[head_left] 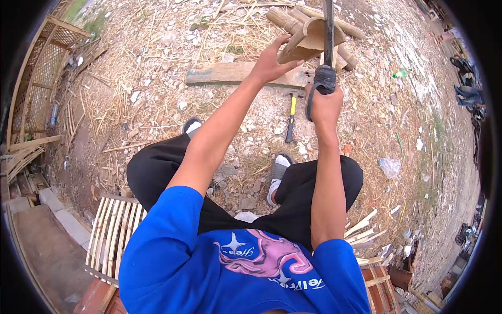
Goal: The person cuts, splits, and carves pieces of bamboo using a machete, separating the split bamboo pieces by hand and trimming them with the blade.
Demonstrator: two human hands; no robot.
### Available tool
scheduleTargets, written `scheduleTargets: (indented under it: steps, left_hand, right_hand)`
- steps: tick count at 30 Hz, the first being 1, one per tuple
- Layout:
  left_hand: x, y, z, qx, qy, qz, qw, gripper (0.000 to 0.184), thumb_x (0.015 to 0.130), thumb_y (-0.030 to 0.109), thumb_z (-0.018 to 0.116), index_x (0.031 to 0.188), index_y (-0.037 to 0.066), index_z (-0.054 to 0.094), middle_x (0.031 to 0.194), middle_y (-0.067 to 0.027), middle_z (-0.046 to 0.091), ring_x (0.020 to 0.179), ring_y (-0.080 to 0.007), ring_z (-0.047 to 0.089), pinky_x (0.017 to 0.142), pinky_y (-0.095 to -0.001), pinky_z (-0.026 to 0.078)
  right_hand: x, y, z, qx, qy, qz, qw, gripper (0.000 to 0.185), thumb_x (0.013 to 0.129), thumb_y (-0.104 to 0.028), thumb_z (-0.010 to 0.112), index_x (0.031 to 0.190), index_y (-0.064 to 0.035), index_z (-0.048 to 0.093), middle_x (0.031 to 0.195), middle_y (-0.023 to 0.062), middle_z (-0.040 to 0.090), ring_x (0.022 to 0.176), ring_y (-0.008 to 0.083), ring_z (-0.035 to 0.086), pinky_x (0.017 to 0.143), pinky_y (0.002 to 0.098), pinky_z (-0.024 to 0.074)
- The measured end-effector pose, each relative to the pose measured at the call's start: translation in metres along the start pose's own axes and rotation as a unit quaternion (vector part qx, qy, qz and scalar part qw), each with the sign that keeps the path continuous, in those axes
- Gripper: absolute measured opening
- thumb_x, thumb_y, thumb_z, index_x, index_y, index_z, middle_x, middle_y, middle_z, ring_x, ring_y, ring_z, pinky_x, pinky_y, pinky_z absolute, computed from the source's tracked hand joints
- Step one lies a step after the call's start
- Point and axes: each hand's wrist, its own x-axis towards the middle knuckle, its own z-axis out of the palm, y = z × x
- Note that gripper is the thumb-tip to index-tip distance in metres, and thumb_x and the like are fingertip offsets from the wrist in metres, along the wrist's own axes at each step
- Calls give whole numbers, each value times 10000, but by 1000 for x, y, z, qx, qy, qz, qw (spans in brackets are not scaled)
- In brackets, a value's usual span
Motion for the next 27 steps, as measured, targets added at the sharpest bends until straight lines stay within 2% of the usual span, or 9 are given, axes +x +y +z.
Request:
scheduleTargets:
  steps: [3,4,6,8,11,14,20,24,27]
  left_hand:
    - [24,26,11,-69,-18,-78,994,647,852,437,740,1310,38,519,1181,-208,648,1131,-331,628,918,-413,498]
    - [25,26,15,-63,2,-29,998,549,892,419,700,1271,52,546,1079,-198,681,1019,-329,672,833,-407,521]
    - [26,26,13,-73,-1,-11,997,547,895,420,698,1265,47,546,1077,-198,680,997,-325,678,826,-402,524]
    - [27,21,15,-83,8,26,996,516,898,377,709,1257,44,547,1042,-190,680,926,-291,685,793,-393,526]
    - [29,34,28,-142,124,48,981,437,898,317,720,1202,36,578,956,-167,688,845,-253,683,735,-374,527]
    - [41,53,27,-135,151,42,978,324,895,234,721,1116,26,608,859,-143,681,738,-231,669,664,-350,521]
    - [41,45,31,-45,155,124,979,180,866,40,661,1041,45,621,784,-158,660,715,-313,689,618,-352,515]
    - [40,44,24,-52,134,116,983,170,860,25,651,1023,51,613,755,-169,649,689,-362,672,597,-373,506]
    - [40,42,20,-50,128,126,983,155,878,49,649,1027,60,609,744,-171,641,671,-366,665,588,-373,502]
  right_hand:
    - [0,5,-1,43,10,5,999,157,767,-52,677,913,-4,639,741,44,643,644,116,579,621,300,471]
    - [2,7,-2,57,4,15,998,156,767,-50,674,911,-5,638,740,43,641,644,115,578,620,299,470]
    - [3,8,-8,60,-16,39,997,160,764,-40,661,919,-8,638,751,39,635,657,114,575,626,298,471]
    - [4,12,-6,66,-13,-2,998,167,760,-41,662,922,-7,638,755,36,632,663,113,571,631,299,471]
    - [-5,2,-1,56,-5,-29,998,182,749,-38,660,926,-4,634,756,31,621,668,109,561,628,302,466]
    - [-8,6,-1,69,-18,-24,997,191,744,-35,664,929,3,631,741,32,617,657,104,558,621,299,464]
    - [-5,10,-20,78,-40,19,996,171,734,-42,692,889,1,633,727,36,621,654,103,564,616,299,465]
    - [5,8,-43,-28,-66,-16,997,173,733,-47,707,889,-8,645,734,33,631,659,121,568,637,307,471]
    - [17,19,-52,-10,-88,-54,995,157,724,-60,718,770,-36,570,619,6,557,492,96,501,464,279,387]
